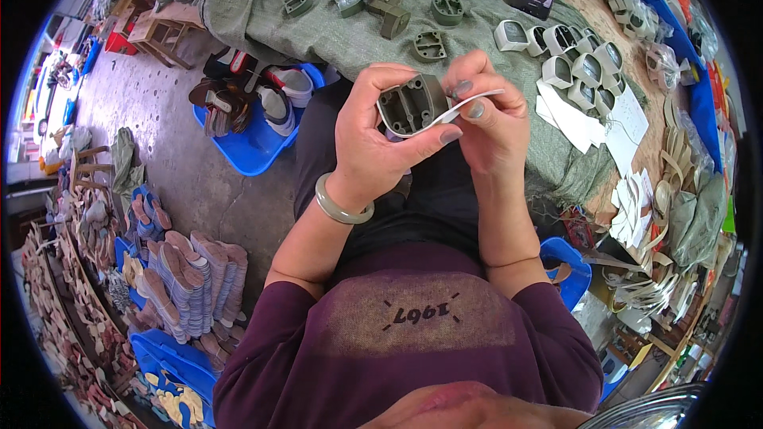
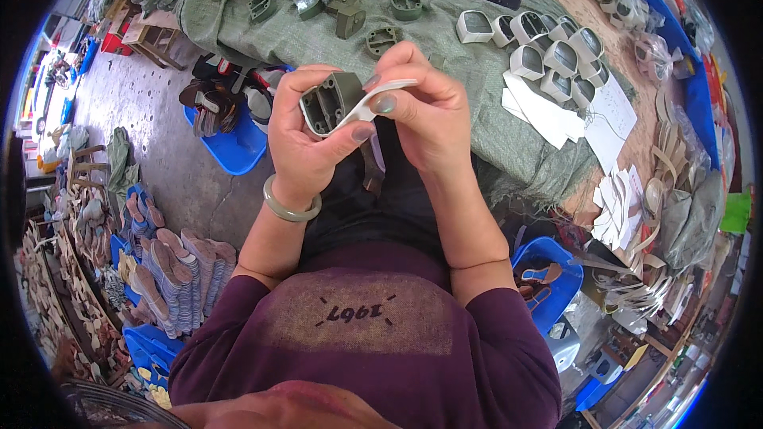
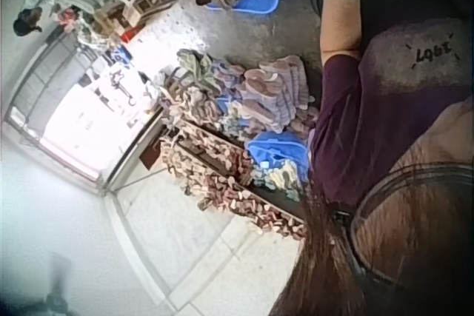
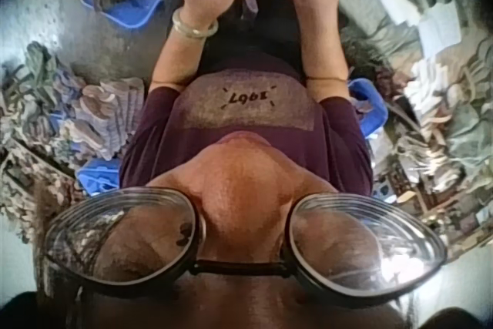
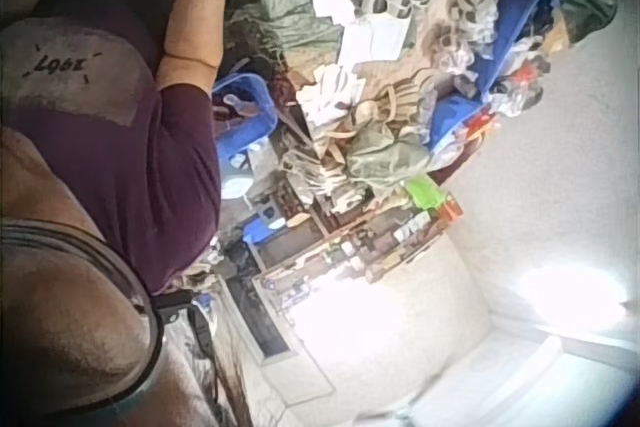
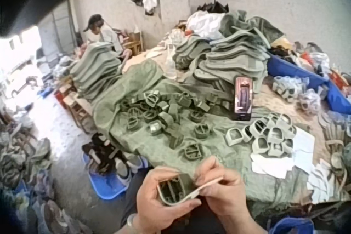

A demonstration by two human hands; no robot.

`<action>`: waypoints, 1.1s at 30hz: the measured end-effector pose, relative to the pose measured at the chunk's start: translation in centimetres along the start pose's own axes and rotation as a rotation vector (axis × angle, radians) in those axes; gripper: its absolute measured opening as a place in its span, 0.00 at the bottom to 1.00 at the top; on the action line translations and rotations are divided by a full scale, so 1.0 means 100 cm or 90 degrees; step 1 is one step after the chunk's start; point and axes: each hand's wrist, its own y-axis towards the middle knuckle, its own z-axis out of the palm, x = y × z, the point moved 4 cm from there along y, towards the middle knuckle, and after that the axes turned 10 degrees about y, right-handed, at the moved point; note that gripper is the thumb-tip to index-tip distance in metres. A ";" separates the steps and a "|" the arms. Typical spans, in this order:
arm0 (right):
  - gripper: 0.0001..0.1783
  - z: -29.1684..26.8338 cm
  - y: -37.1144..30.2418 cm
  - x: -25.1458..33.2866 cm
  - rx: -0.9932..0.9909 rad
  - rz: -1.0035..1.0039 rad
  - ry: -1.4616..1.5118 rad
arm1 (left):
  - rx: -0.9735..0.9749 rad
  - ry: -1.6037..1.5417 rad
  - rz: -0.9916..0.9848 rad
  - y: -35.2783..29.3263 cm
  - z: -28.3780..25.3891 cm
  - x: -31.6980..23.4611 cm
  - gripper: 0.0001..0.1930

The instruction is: Assemble shoe components by attaching white lining strips to green heel or toe caps.

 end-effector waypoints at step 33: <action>0.08 0.011 0.000 0.035 0.225 -0.222 -0.232 | 0.074 -0.199 -0.159 0.004 0.007 0.004 0.23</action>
